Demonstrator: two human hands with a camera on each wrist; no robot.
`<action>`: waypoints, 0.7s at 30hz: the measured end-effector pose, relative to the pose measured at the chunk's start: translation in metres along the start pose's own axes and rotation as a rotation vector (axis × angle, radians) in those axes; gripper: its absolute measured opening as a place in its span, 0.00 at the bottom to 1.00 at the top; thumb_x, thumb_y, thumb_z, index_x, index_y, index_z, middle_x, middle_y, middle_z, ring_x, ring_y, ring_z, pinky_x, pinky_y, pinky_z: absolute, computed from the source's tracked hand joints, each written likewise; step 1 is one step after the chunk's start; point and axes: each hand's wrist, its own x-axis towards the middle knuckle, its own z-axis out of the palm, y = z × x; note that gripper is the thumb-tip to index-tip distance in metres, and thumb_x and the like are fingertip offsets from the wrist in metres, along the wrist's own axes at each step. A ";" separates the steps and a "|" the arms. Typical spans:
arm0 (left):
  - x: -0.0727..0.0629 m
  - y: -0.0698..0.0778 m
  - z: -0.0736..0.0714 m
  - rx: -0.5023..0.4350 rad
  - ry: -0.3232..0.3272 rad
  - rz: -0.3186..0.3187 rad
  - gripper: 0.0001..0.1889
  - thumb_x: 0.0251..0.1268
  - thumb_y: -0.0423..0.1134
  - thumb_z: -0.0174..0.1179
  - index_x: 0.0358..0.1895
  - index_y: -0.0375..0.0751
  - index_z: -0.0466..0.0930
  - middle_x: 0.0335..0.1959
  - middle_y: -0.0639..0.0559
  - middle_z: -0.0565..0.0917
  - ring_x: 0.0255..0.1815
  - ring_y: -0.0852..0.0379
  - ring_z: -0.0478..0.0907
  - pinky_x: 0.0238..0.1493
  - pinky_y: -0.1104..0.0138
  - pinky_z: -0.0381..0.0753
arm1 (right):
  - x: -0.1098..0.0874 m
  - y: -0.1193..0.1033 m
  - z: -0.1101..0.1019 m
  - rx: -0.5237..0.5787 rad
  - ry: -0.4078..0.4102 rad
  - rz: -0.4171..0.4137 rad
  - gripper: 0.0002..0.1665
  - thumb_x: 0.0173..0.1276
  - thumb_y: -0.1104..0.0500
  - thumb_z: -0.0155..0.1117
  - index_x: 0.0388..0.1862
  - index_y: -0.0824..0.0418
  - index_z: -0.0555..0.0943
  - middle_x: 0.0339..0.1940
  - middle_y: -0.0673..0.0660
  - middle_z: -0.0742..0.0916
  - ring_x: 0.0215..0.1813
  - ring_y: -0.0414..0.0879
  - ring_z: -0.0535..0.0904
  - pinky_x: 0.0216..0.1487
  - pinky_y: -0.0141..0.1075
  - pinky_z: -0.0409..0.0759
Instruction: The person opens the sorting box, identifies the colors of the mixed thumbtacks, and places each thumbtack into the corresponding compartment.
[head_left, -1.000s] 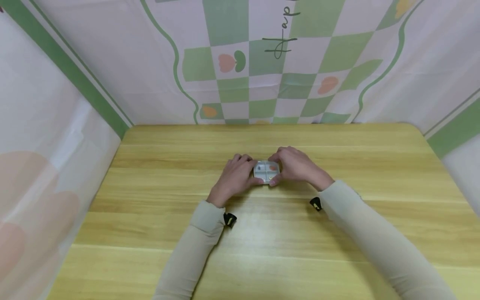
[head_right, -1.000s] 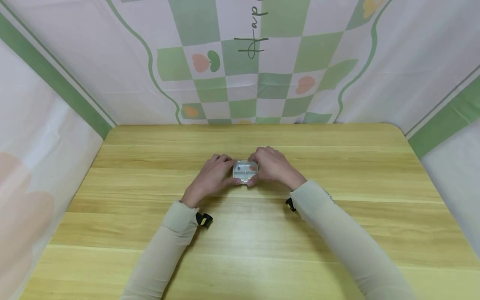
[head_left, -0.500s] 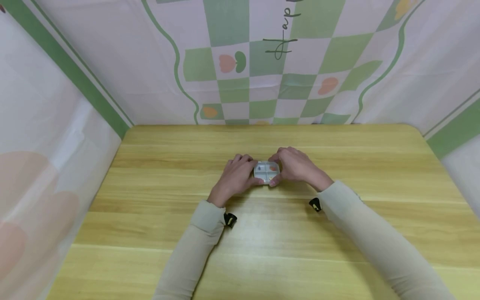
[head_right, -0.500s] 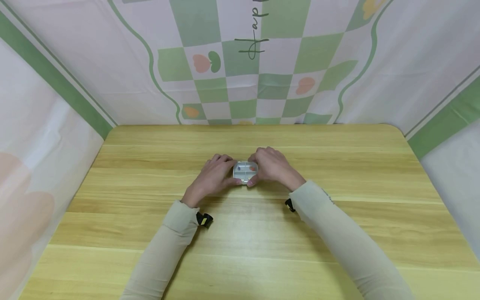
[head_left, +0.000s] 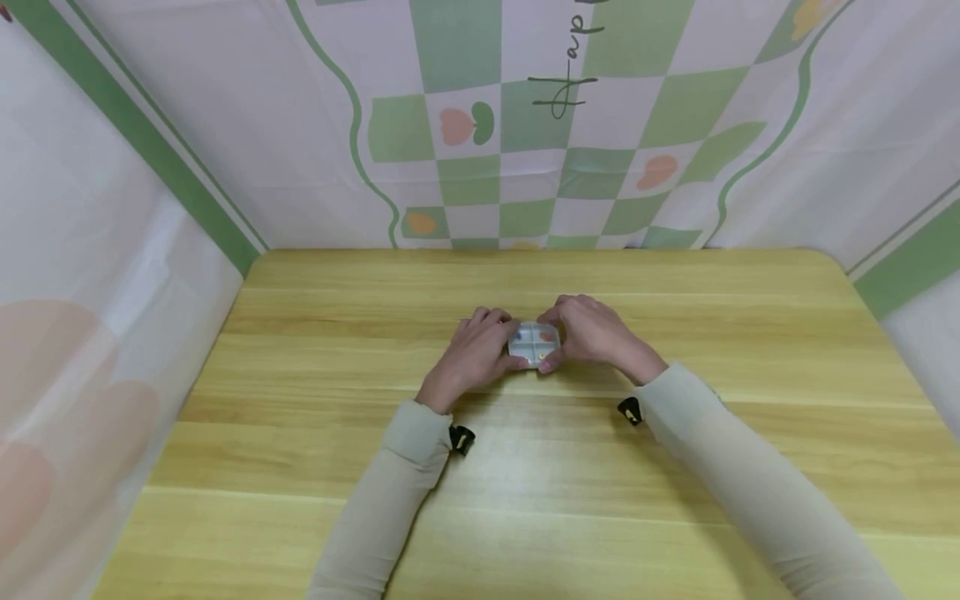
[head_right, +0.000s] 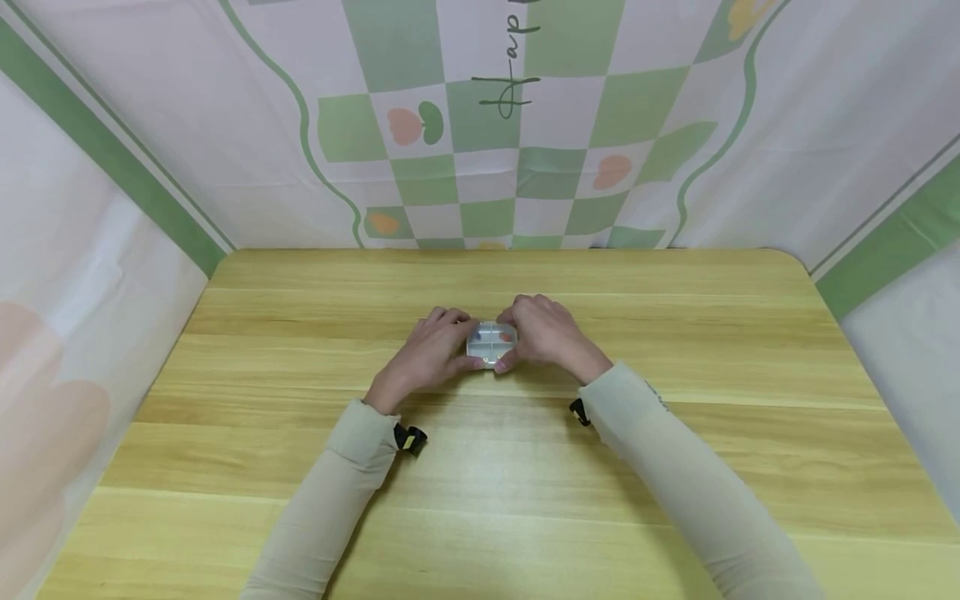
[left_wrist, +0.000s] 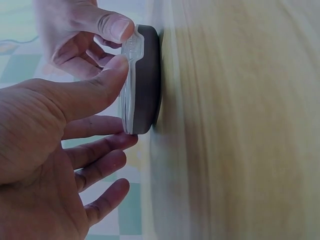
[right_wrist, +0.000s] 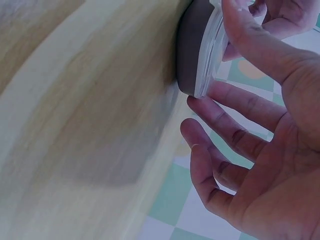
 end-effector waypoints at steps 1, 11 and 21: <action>0.000 0.000 0.000 0.002 0.000 -0.001 0.35 0.68 0.55 0.64 0.73 0.40 0.71 0.67 0.47 0.73 0.64 0.48 0.67 0.63 0.53 0.69 | 0.000 0.000 0.000 0.001 0.000 0.001 0.45 0.41 0.47 0.89 0.58 0.64 0.85 0.49 0.60 0.85 0.46 0.55 0.78 0.44 0.45 0.75; 0.001 0.001 0.001 0.017 0.004 0.002 0.35 0.67 0.54 0.65 0.72 0.40 0.71 0.67 0.46 0.74 0.65 0.48 0.66 0.62 0.53 0.69 | -0.001 -0.001 0.002 -0.003 0.015 0.008 0.45 0.40 0.47 0.89 0.58 0.65 0.85 0.48 0.60 0.85 0.46 0.55 0.78 0.44 0.46 0.75; 0.000 0.000 0.001 0.022 0.011 -0.007 0.34 0.68 0.53 0.65 0.72 0.40 0.71 0.67 0.46 0.73 0.65 0.48 0.66 0.63 0.53 0.68 | -0.001 0.000 0.004 -0.004 0.027 -0.003 0.45 0.42 0.46 0.89 0.59 0.64 0.84 0.52 0.62 0.86 0.47 0.56 0.78 0.43 0.45 0.75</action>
